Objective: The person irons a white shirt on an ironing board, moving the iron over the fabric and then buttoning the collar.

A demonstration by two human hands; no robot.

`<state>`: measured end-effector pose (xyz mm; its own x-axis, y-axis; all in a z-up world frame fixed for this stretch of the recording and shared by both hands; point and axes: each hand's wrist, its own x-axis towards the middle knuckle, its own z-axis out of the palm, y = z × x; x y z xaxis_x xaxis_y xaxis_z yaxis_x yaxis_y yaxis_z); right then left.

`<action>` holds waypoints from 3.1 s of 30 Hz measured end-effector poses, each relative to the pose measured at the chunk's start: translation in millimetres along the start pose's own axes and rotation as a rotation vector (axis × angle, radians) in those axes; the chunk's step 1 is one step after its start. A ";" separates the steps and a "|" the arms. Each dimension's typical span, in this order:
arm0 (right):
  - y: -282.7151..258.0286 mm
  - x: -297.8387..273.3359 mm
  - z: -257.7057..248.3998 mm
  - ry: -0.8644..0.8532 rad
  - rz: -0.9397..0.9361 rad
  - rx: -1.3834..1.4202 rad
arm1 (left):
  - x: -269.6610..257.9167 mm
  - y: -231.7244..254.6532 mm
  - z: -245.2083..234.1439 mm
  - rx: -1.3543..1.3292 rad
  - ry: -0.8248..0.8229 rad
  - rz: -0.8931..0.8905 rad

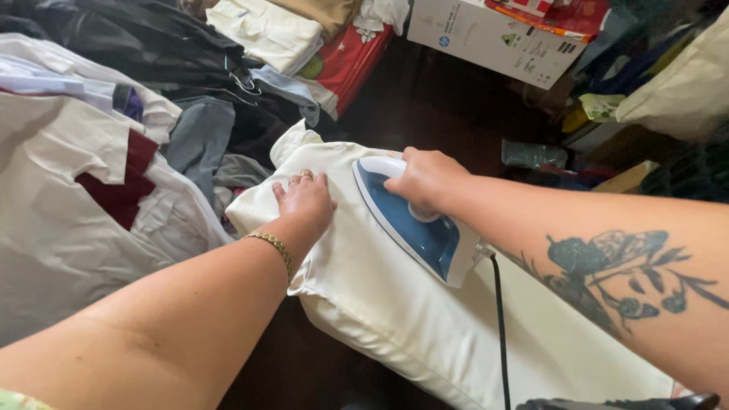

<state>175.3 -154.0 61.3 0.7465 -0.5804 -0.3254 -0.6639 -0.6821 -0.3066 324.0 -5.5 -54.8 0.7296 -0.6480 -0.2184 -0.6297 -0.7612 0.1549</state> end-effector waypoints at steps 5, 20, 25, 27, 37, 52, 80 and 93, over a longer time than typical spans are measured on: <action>36.8 -36.4 -9.5 -0.102 0.096 0.034 | 3.6 0.7 0.7 0.008 0.014 0.033; 21.8 -22.3 -5.7 0.039 -0.001 -0.010 | 9.8 0.5 -11.9 -0.020 -0.029 0.037; 0.5 -1.7 -8.2 -0.066 0.035 -0.004 | 14.1 1.5 -15.3 0.044 -0.057 0.045; 11.8 -12.1 -12.4 -0.094 -0.007 -0.010 | 16.3 0.7 -14.7 0.071 -0.075 0.047; 73.6 -91.5 -11.5 -0.014 0.140 0.031 | 16.1 -6.2 -12.6 0.048 -0.066 0.077; 31.6 -36.0 -9.7 -0.076 0.072 0.100 | 28.9 -9.8 -1.3 0.098 -0.048 0.119; 55.7 -58.0 5.7 -0.118 -0.104 -0.010 | 15.1 -30.4 7.0 0.038 -0.167 0.119; 74.8 -175.1 -1.2 -0.183 -0.133 -0.071 | -74.4 -74.1 6.8 -0.076 0.071 -0.353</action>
<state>-5.0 -103.9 96.3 0.8026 -0.3973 -0.4450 -0.5506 -0.7803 -0.2964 314.6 99.3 -56.6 0.9169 -0.3433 -0.2037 -0.3163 -0.9361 0.1539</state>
